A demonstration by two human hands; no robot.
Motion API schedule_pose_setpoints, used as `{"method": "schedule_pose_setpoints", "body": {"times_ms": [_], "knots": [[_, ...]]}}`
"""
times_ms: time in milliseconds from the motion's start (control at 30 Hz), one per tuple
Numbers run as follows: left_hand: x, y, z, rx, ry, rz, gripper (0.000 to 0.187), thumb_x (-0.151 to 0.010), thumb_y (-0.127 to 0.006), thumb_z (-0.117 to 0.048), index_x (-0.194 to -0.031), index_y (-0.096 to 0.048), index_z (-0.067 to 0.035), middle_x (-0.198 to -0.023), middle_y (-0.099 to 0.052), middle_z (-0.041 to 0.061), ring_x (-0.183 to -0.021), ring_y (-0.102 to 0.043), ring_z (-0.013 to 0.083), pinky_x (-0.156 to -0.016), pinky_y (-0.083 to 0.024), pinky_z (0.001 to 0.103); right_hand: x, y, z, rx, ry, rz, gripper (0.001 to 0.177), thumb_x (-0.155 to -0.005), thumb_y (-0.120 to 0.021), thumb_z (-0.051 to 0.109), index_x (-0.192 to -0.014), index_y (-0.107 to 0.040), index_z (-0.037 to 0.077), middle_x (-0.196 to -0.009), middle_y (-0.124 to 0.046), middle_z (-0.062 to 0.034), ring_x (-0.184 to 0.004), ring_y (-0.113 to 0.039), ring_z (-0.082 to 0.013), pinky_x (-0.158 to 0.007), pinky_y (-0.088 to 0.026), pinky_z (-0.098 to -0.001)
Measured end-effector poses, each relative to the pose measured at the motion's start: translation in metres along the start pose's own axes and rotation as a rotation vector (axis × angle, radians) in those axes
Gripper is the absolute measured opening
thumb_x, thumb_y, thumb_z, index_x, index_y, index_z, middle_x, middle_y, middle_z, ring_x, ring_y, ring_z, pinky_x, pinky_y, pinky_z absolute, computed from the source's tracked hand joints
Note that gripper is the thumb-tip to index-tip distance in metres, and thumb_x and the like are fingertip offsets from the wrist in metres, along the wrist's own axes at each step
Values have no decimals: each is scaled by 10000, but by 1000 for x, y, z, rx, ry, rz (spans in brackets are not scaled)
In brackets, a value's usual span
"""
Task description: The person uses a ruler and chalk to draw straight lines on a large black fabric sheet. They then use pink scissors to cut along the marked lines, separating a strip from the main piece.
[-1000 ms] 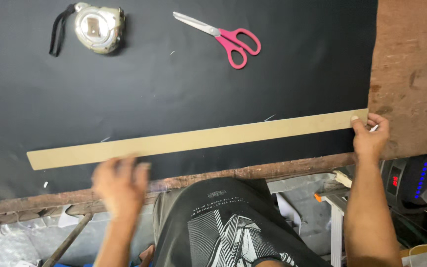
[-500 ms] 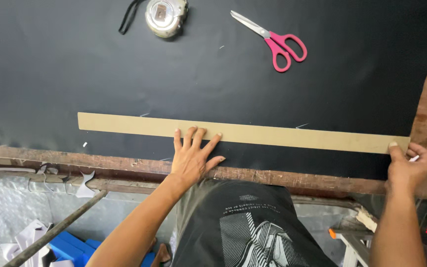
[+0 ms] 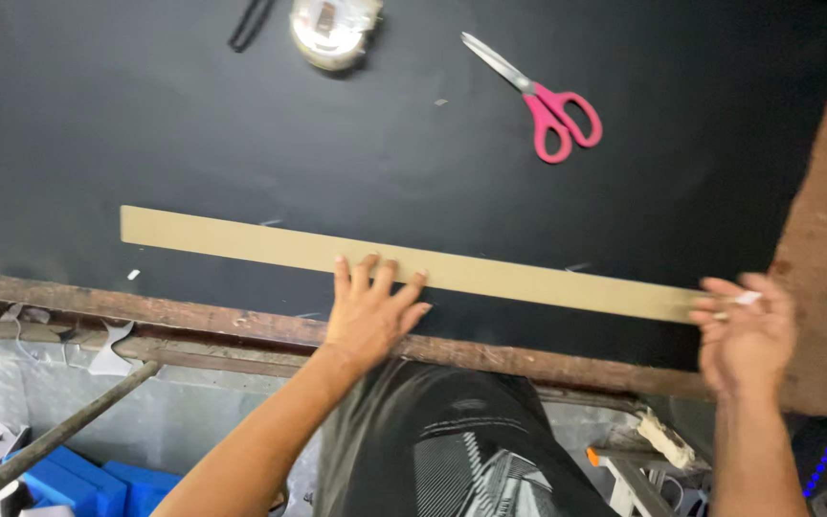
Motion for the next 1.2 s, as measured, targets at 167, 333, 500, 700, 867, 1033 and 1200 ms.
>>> {"method": "schedule_pose_setpoints", "body": {"times_ms": [167, 333, 500, 700, 867, 1033, 1200], "knots": [[-14, 15, 4, 56, -8, -1, 472, -915, -602, -513, -1307, -622, -250, -1251, -587, 161, -1247, -463, 427, -1022, -276, 776, 73, -184, 7, 453, -156, 665, 101, -978, -609, 83, -995, -654, -6, -908, -707, -179, -791, -717, -222, -748, -602, -385], [12, 5, -10, 50, 13, 5, 438, -950, -622, -491, -1319, -635, -255, -1260, -592, 139, -1265, -478, 399, -1058, -296, 748, 139, -298, 33, 957, 866, 962, 135, -955, -630, 165, -1032, -651, 56, -994, -691, -141, -919, -668, -329, -806, -542, -440], [9, -7, 2, 68, 73, -144, 463, -917, -651, -495, -1281, -653, -209, -1253, -597, 136, -1268, -473, 396, -1100, -284, 717, 121, -345, 9, 997, 924, 1131, 113, -939, -639, 200, -980, -618, 97, -880, -656, -102, -845, -657, -330, -699, -530, -468], [16, -7, 9, 160, 638, -268, 753, -867, -715, -553, -1374, -546, -23, -1444, -479, 238, -1406, -391, 453, -1207, -224, 674, 116, -346, 0, 1054, 941, 1165, 123, -977, -602, 215, -994, -573, 96, -882, -637, -107, -841, -654, -331, -679, -525, -482], [23, 7, 28, 136, 1012, -222, 1193, -716, -763, -685, -1500, -311, 92, -1586, -243, 332, -1487, -152, 486, -1106, -120, 747, 116, -365, 4, 1029, 1005, 1172, 128, -966, -599, 221, -970, -564, 98, -889, -636, -114, -838, -651, -341, -682, -531, -487], [18, -3, 24, 162, 1050, -41, 1223, -711, -744, -714, -1506, -290, 96, -1600, -240, 293, -1514, -122, 452, -1111, -122, 754, 113, -349, -10, 1126, 911, 1224, 159, -998, -592, 220, -1004, -548, 68, -931, -642, -134, -870, -651, -362, -721, -524, -498], [13, 3, 26, 133, 1041, 64, 1217, -734, -709, -745, -1493, -321, 122, -1587, -244, 304, -1508, -146, 428, -1113, -156, 742, 113, -349, 0, 1014, 805, 1331, 210, -935, -591, 147, -1096, -550, 18, -1016, -643, -194, -944, -645, -402, -798, -516, -490]]}}
Point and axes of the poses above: each hand's wrist, its own x-axis away from the middle knuckle, its own y-axis out of the back of the hand, z = x × y, the point moved 8 cm from there along -x, towards the middle knuckle
